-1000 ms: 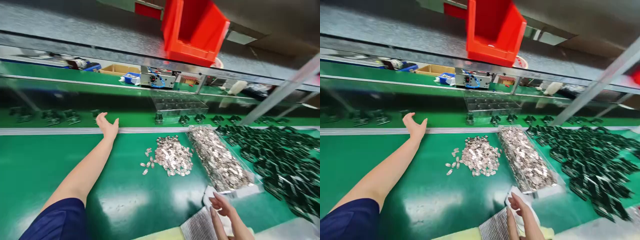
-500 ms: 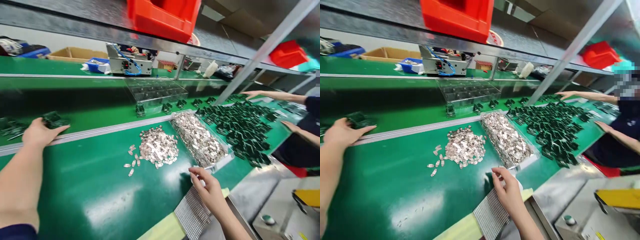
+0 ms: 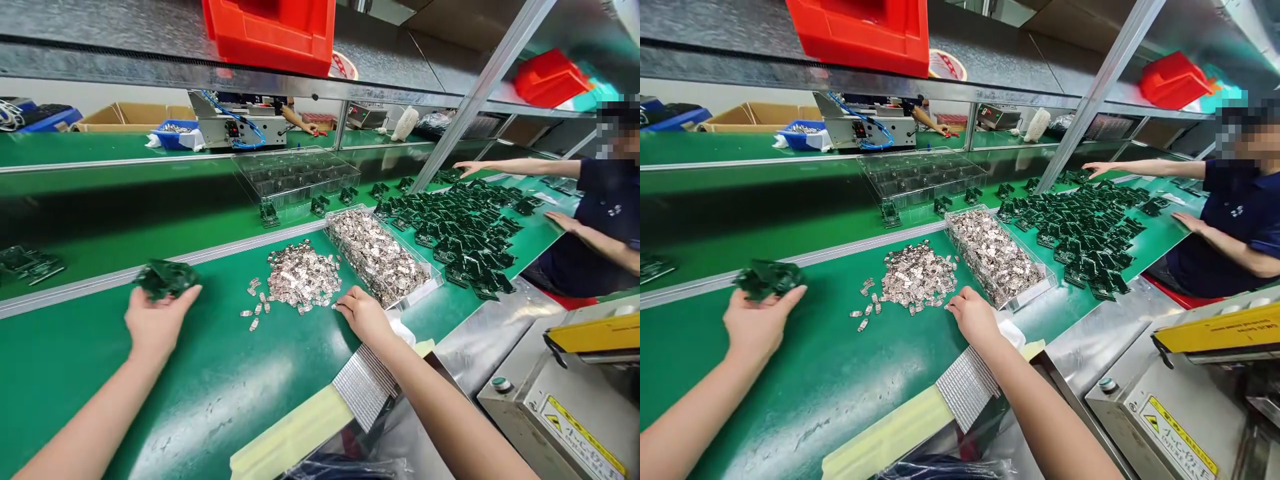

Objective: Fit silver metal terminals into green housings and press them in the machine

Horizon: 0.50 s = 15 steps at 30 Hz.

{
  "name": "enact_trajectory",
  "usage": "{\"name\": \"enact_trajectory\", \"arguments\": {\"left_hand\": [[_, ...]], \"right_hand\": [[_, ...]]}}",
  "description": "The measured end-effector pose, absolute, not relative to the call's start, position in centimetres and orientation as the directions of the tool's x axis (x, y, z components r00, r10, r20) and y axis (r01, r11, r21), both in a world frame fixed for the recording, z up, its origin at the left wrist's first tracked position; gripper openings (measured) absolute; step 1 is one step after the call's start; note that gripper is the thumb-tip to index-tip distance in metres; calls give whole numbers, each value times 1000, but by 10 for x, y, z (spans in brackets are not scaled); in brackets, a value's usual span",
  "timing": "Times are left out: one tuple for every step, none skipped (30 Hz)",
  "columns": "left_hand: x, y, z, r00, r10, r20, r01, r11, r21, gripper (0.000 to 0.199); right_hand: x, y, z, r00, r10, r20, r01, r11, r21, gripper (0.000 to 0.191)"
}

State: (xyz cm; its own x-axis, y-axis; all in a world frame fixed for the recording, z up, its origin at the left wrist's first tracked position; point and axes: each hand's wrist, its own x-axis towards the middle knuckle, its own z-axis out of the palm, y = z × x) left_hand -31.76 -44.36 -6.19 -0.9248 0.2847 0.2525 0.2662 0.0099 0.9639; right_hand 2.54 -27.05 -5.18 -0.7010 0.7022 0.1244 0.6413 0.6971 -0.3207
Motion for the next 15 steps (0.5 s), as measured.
{"name": "enact_trajectory", "arguments": {"left_hand": [[-295, -442, -63, -920, 338, 199, 193, -52, 980, 58], [-273, -441, -62, -907, 397, 143, 112, -99, 989, 60], [-252, -439, -61, -882, 463, 88, 33, -124, 992, 61], [-233, -438, -60, -848, 528, 51, -23, -133, 991, 62], [-217, -438, -58, -811, 584, 24, -66, -133, 989, 63], [-203, -437, -57, -779, 627, 2, -99, -125, 987, 64], [-191, -437, -56, -750, 662, -15, -121, -115, 986, 64], [-182, -437, -55, -728, 685, -25, -134, -107, 985, 64], [-175, -436, -55, -714, 699, -30, -143, -104, 984, 63], [-169, -436, -55, -701, 712, -37, -154, -100, 983, 63], [-165, -435, -55, -686, 726, -48, -169, -96, 981, 62], [-161, -435, -55, -667, 743, -58, -188, -93, 978, 62], [-158, -435, -54, -643, 763, -68, -211, -90, 973, 63], [-155, -434, -54, -614, 785, -79, -236, -87, 968, 63], [-152, -434, -54, -585, 806, -91, -264, -83, 961, 64]], "right_hand": [[27, -272, -51, -709, 694, 125, 637, 707, -307, 15], [27, -275, -50, -718, 684, 124, 632, 717, -295, 16], [26, -278, -50, -730, 672, 123, 623, 729, -283, 16], [24, -283, -49, -747, 654, 120, 609, 745, -272, 14], [22, -290, -49, -767, 631, 115, 589, 764, -263, 13], [19, -299, -50, -792, 600, 110, 561, 788, -253, 15], [16, -311, -50, -818, 566, 106, 531, 812, -244, 18], [14, -326, -51, -843, 529, 99, 496, 835, -237, 19], [13, -343, -51, -872, 479, 100, 448, 864, -228, 19], [14, -361, -53, -900, 422, 111, 393, 894, -215, 17], [16, -379, -54, -926, 355, 130, 326, 924, -199, 13], [20, -396, -56, -946, 277, 168, 249, 954, -168, 8], [25, -412, -58, -951, 221, 215, 193, 971, -144, 4], [31, -425, -61, -946, 178, 271, 148, 981, -127, 2], [37, -435, -64, -931, 157, 329, 123, 985, -121, 4]]}}
